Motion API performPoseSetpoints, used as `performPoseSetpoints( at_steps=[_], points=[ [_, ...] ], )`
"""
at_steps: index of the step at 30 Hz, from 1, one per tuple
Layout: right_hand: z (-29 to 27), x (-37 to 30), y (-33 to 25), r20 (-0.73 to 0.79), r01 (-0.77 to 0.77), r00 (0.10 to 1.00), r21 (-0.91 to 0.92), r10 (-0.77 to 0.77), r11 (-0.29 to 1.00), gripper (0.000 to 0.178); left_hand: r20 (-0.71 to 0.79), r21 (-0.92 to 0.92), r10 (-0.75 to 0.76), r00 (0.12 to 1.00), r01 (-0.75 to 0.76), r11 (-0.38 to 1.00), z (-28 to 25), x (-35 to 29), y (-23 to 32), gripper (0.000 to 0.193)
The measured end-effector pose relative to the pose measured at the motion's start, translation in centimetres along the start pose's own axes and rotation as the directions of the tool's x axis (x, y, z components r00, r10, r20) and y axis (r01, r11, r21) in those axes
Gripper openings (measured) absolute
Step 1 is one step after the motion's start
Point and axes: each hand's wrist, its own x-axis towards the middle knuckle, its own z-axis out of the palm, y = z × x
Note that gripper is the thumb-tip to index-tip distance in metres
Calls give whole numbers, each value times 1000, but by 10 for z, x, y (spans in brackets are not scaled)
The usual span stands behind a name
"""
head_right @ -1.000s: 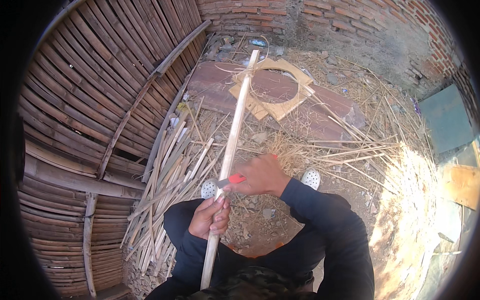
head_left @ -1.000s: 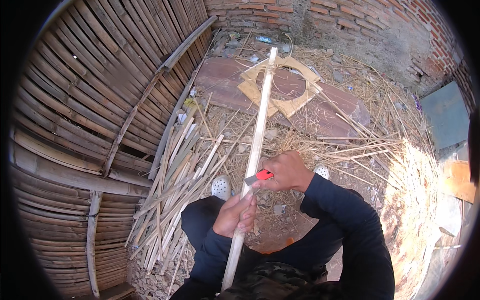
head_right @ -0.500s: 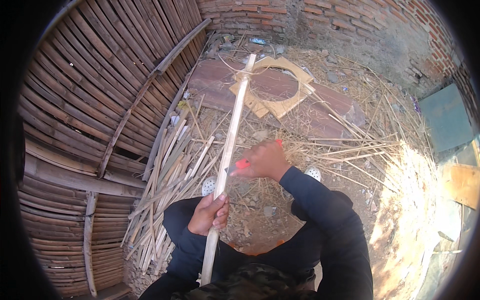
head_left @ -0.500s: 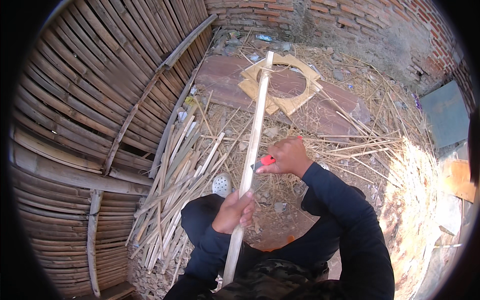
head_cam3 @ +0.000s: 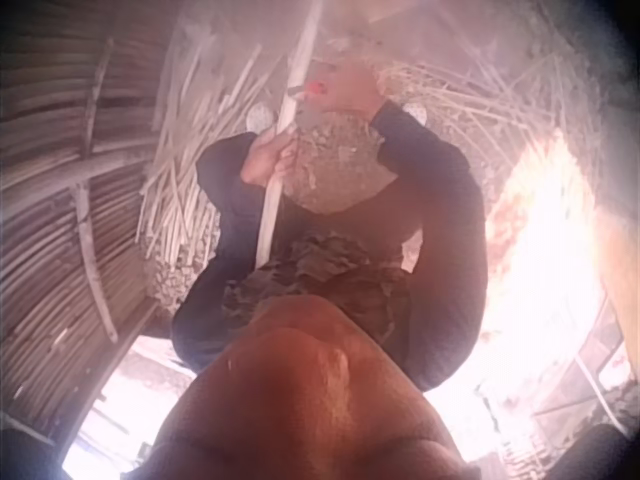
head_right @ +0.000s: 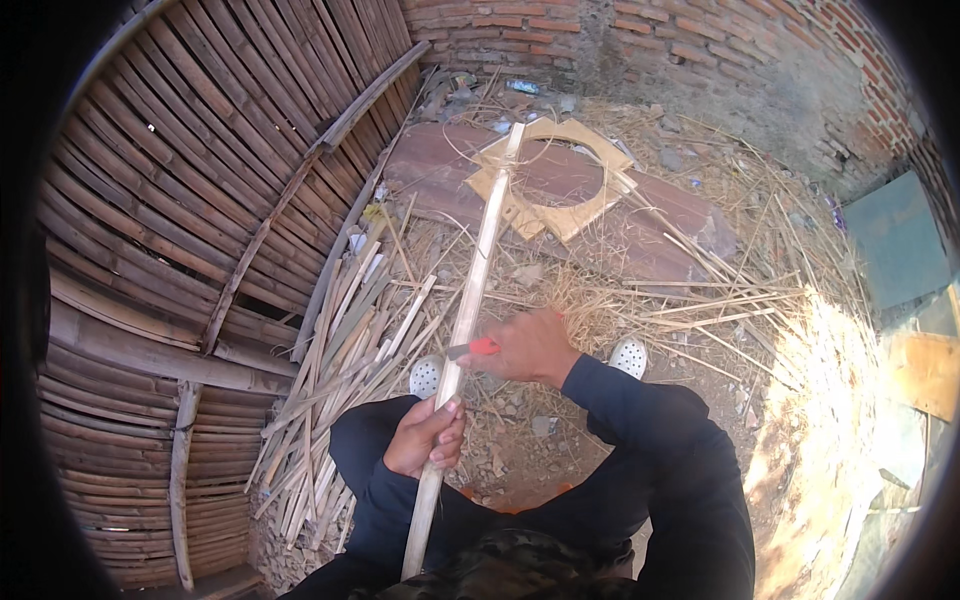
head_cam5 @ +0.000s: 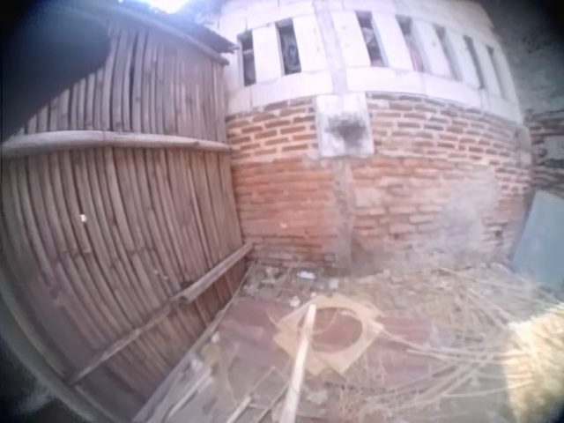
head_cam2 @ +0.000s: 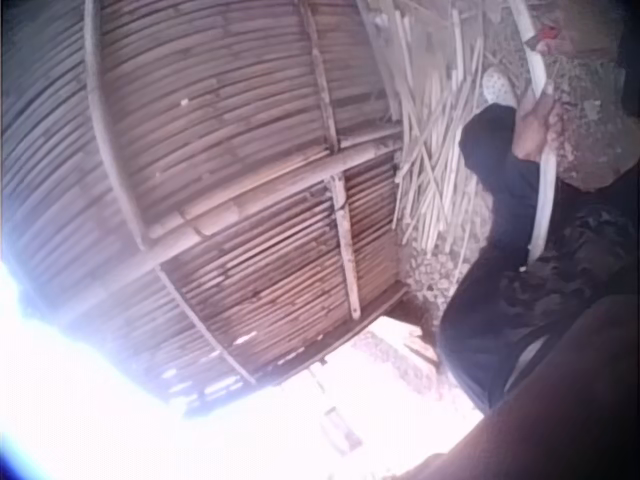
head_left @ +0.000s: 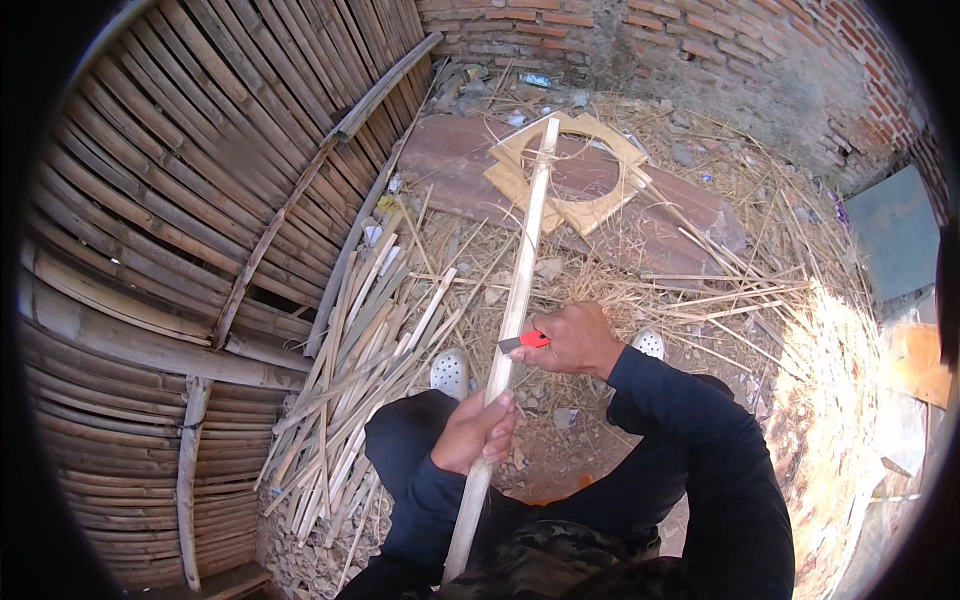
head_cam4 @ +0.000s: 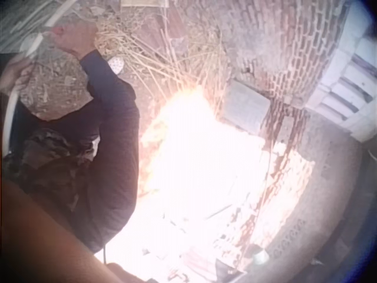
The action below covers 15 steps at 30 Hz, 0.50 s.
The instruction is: The person sits on the ground and uses a large knife to split a bundle of thin bamboo strips into finer strands. They then switch to a smaller red-handled knife to shave and smooth a longer bamboo pole, removing the outer layer to create a clean surface.
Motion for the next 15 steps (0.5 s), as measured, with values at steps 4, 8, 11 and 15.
performPoseSetpoints(
  at_steps=[4, 8, 11, 15],
  points=[
    [1, 8, 16, -47, 70, 996, -48, -72, 996, 65, 5, -6, 9, 1000, -9, 1000, -3, 2, -2, 16],
    [7, 13, 36, -165, 118, 976, -147, -142, 982, 67, 49, -49, 6, 999, -4, 999, 0, 5, 1, 17],
    [2, 21, 43, -178, 117, 973, -158, -144, 981, 67, 77, -59, 15, 997, -10, 998, 1, 5, 5, 17],
    [-5, 30, 63, -221, -23, 975, -241, -32, 970, 66, 101, -76, 5, 995, 3, 997, 4, 6, 1, 16]
  ],
)
